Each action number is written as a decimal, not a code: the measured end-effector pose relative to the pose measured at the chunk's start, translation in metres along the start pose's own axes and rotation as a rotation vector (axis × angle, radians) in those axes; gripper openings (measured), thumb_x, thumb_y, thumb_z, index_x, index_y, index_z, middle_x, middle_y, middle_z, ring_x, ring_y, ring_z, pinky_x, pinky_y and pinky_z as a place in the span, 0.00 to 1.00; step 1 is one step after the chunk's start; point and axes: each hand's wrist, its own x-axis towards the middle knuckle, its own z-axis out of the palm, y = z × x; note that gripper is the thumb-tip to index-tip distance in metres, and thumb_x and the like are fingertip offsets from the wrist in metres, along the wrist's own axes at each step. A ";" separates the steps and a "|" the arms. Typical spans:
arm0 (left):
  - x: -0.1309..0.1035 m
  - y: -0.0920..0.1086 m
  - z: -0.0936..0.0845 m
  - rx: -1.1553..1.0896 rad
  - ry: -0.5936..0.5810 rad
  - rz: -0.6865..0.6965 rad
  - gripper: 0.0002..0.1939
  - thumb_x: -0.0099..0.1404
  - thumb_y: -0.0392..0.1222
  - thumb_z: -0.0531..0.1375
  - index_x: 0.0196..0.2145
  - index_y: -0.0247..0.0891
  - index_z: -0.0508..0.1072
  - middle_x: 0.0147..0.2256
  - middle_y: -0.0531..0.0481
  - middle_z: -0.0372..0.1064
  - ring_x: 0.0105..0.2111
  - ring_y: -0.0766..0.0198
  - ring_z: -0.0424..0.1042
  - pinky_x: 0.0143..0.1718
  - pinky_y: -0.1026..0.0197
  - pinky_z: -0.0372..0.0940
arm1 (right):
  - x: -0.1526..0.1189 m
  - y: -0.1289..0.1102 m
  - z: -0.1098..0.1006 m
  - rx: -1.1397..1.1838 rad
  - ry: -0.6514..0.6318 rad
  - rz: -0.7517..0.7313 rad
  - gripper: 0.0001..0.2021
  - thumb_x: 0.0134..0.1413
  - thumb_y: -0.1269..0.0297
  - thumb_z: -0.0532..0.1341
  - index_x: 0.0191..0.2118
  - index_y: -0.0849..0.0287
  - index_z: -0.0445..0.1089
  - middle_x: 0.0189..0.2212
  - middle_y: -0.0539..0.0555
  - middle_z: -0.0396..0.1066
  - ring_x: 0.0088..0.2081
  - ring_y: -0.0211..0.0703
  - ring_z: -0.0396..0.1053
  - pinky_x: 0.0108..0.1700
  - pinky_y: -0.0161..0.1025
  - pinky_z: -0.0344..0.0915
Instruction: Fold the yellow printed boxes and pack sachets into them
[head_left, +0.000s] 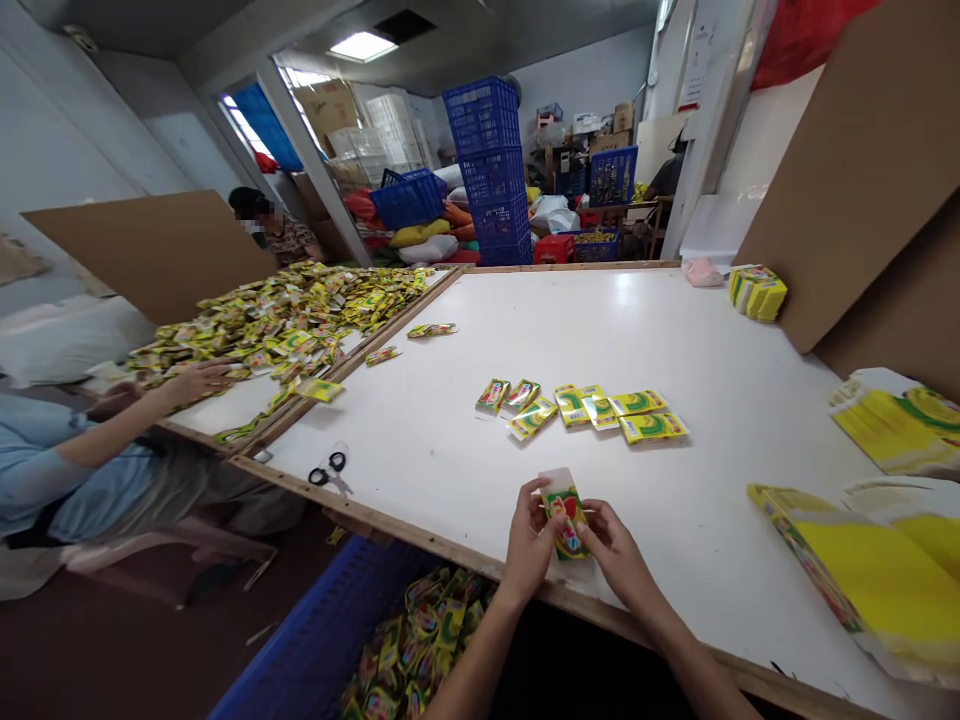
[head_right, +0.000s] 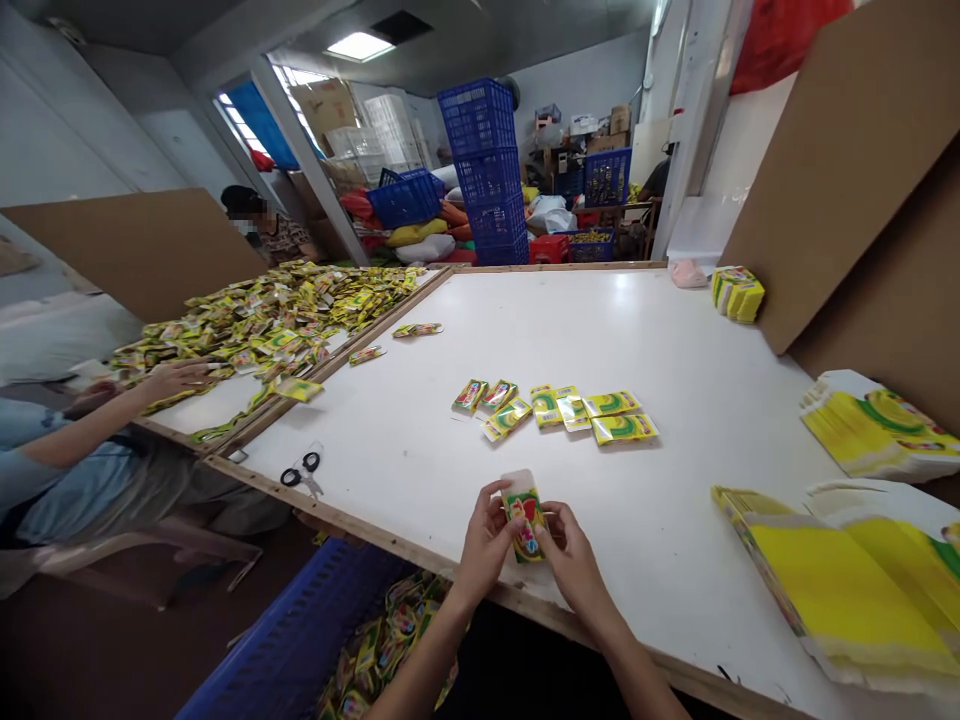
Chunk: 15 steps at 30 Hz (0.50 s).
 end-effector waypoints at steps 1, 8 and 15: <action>0.000 0.000 0.001 0.003 -0.045 -0.009 0.24 0.58 0.41 0.64 0.52 0.41 0.64 0.40 0.46 0.74 0.38 0.60 0.74 0.41 0.59 0.68 | -0.002 0.002 -0.005 -0.016 0.027 -0.016 0.19 0.55 0.50 0.61 0.47 0.54 0.62 0.43 0.57 0.74 0.43 0.50 0.73 0.45 0.46 0.69; 0.005 0.000 -0.004 0.077 -0.248 -0.078 0.14 0.57 0.43 0.65 0.41 0.36 0.76 0.31 0.49 0.74 0.30 0.62 0.71 0.34 0.62 0.65 | -0.005 -0.001 -0.027 -0.119 0.020 -0.078 0.12 0.56 0.53 0.61 0.40 0.56 0.70 0.34 0.53 0.74 0.36 0.47 0.72 0.39 0.42 0.68; 0.017 -0.003 0.006 0.033 -0.277 -0.046 0.11 0.56 0.44 0.66 0.37 0.38 0.78 0.40 0.44 0.73 0.41 0.56 0.72 0.41 0.59 0.66 | -0.003 -0.007 -0.032 -0.198 0.107 -0.159 0.13 0.57 0.54 0.60 0.34 0.57 0.75 0.33 0.54 0.74 0.37 0.47 0.71 0.41 0.41 0.67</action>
